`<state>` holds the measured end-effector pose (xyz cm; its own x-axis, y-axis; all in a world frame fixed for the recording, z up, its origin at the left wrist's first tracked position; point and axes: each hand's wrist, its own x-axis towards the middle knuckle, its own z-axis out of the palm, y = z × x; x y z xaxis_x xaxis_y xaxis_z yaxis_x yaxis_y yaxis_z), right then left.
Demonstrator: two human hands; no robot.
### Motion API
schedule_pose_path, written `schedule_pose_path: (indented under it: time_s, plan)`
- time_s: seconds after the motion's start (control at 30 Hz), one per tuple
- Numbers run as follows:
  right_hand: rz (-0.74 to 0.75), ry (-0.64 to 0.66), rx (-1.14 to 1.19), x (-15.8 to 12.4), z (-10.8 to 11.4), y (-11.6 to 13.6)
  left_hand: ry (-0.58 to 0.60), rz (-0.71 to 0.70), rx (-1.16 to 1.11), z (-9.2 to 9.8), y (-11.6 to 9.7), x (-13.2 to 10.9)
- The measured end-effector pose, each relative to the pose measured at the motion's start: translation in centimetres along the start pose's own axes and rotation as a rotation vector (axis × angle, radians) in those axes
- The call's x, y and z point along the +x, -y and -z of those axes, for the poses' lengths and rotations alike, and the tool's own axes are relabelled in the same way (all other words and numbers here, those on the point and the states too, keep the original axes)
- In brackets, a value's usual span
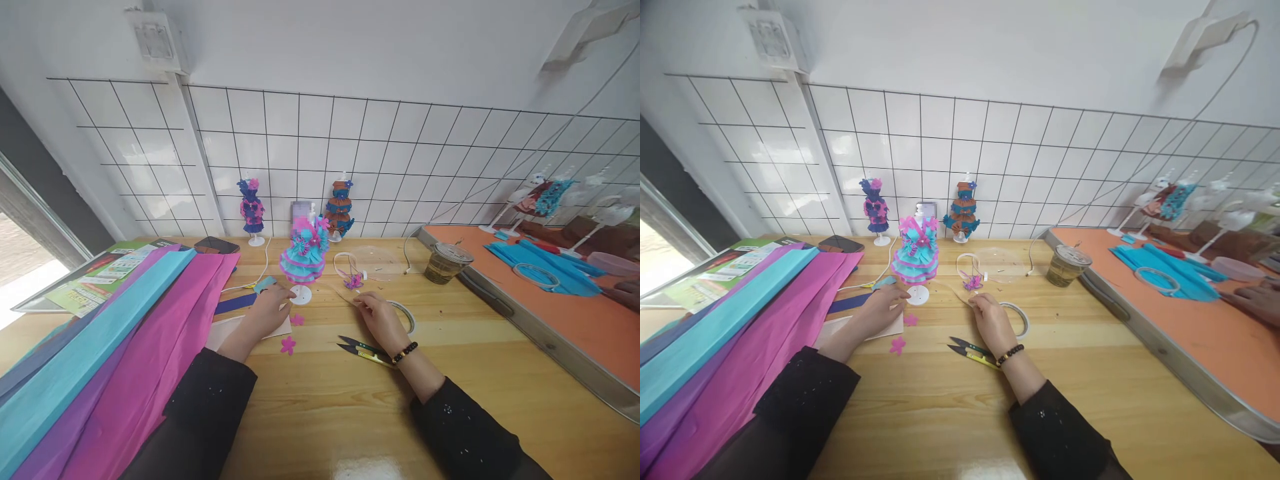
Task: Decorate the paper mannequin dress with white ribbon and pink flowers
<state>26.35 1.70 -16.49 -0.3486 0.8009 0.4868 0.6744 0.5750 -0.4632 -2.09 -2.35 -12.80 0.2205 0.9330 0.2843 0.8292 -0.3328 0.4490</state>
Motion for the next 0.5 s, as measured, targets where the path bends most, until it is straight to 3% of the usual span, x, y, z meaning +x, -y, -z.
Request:
schedule_pose_path:
  time_s: [0.27,0.5]
  plan:
    - [-0.064,-0.017,0.056,-0.1,0.2,-0.3,0.053,-0.064,0.022,-0.4,-2.3,-0.4]
    - [-0.088,-0.028,0.09,0.0,0.0,-0.2,0.085,-0.094,0.066,-0.7,-2.6,-0.4]
